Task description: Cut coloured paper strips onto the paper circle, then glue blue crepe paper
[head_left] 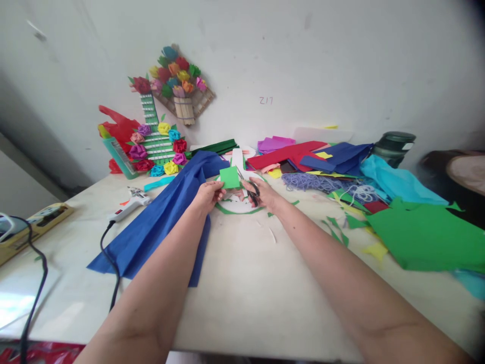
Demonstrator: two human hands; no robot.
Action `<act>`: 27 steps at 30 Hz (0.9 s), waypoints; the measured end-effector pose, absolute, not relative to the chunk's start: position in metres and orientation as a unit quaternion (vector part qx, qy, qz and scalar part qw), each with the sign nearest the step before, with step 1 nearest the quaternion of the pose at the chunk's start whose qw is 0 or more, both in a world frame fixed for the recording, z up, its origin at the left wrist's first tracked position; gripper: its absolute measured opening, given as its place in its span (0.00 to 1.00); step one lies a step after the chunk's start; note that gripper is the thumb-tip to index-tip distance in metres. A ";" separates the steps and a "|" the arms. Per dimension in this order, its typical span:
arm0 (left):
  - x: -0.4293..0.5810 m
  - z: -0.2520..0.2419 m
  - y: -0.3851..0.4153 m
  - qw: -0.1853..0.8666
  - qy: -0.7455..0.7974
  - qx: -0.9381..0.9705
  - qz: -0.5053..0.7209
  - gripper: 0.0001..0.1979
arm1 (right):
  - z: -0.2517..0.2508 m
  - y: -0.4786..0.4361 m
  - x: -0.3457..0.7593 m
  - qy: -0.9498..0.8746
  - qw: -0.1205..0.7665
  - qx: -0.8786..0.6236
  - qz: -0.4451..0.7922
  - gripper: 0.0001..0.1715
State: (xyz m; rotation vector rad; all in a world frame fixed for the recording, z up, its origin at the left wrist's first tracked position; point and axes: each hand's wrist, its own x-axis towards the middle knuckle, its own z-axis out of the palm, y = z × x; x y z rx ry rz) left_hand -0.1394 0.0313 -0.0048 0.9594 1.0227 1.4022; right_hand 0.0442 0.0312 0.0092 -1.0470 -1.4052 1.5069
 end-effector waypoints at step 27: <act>-0.146 -0.006 0.030 0.600 0.382 0.464 0.527 0.09 | 0.012 0.033 0.055 -0.580 0.396 -0.402 0.588 0.39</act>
